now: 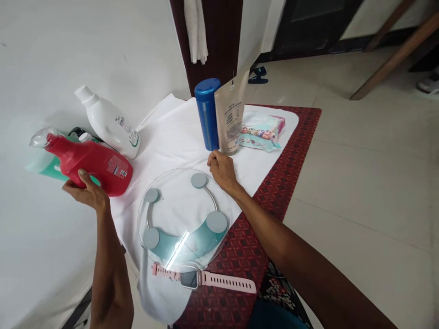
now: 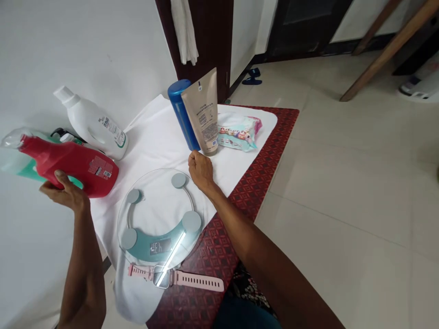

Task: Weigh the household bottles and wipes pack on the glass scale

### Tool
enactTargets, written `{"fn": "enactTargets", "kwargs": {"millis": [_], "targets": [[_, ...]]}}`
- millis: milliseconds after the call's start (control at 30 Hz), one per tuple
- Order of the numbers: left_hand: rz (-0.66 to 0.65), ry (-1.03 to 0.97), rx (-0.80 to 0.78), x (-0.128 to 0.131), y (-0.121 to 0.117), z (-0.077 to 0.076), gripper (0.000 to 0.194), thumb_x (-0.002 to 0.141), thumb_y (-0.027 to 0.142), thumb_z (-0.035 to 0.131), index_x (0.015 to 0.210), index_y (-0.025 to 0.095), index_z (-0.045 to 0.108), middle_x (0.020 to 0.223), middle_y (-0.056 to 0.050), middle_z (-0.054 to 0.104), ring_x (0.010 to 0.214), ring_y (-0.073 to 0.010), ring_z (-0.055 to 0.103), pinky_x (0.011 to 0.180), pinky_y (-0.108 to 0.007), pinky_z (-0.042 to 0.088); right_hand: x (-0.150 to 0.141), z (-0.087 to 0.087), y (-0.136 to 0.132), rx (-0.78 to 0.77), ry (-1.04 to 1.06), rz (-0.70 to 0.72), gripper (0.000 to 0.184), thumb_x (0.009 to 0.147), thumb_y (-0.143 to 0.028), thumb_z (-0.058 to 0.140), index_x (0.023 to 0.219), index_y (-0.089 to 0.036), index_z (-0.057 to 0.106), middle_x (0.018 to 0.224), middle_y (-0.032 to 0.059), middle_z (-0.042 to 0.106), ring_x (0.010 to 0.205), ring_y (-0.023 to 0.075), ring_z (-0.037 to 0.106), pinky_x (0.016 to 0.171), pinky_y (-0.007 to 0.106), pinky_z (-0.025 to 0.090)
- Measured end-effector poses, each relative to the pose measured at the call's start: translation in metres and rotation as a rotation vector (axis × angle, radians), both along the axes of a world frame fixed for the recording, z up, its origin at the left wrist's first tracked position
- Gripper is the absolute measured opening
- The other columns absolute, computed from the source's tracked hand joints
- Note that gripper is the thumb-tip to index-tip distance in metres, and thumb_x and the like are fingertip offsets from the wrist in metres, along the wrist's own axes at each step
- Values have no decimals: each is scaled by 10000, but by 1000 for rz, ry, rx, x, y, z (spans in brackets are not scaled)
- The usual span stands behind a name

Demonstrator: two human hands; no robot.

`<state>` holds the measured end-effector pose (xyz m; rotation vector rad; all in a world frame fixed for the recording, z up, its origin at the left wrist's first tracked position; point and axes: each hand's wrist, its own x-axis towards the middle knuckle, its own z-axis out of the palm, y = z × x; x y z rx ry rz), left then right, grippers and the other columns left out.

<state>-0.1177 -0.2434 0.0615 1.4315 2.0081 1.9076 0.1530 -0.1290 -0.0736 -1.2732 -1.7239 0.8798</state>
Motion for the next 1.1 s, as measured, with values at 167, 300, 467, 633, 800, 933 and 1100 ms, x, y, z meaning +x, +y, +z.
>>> {"fn": "enactTargets", "kwargs": {"millis": [167,300,467,633,800,933,1100], "targets": [[-41,136,-1,52,22,2,672,888,705,811,1310,226,602,1198,-96,703,1125,-280,702,931,-414,590,-2,2,0,-8,-58,-4,261,869,-39,445,779,-246,577,804,41,700,800,222,622,767,332,395],[-90,256,39,77,58,-4,847,801,669,887,1447,257,526,1366,-140,665,1189,-295,685,1026,-466,568,-3,5,-1,-39,-94,8,292,896,-14,454,854,-225,652,891,61,749,855,228,648,762,326,385],[-391,262,-70,125,145,-15,824,793,661,891,1432,274,542,1425,-156,662,1198,-309,691,980,-465,585,-2,13,-3,-65,-126,21,322,905,8,472,943,-206,710,999,87,791,953,247,696,791,326,410],[-524,174,-44,154,194,-27,630,777,603,876,1206,231,603,1205,-99,717,1002,-249,702,904,-413,589,-1,17,-4,-80,-134,37,324,939,-8,484,1008,-209,729,1078,84,801,988,245,717,794,319,434],[-397,162,-68,155,204,-40,465,680,473,844,978,198,616,913,-23,684,839,-214,647,839,-383,564,0,17,-5,-91,-139,57,321,962,-32,480,1047,-217,728,1137,74,801,1006,242,722,804,319,451],[-292,164,-45,154,199,-38,364,703,423,794,913,202,594,843,-2,648,796,-199,618,768,-344,547,1,17,-5,-88,-151,64,340,986,-41,455,1077,-222,727,1176,76,797,1034,242,721,832,322,469],[-219,107,28,135,159,-21,455,721,531,837,917,195,602,854,-17,663,814,-210,665,782,-366,584,3,21,-6,-93,-154,77,324,1012,-73,459,1128,-217,726,1193,85,802,1054,255,724,838,329,473]]}}
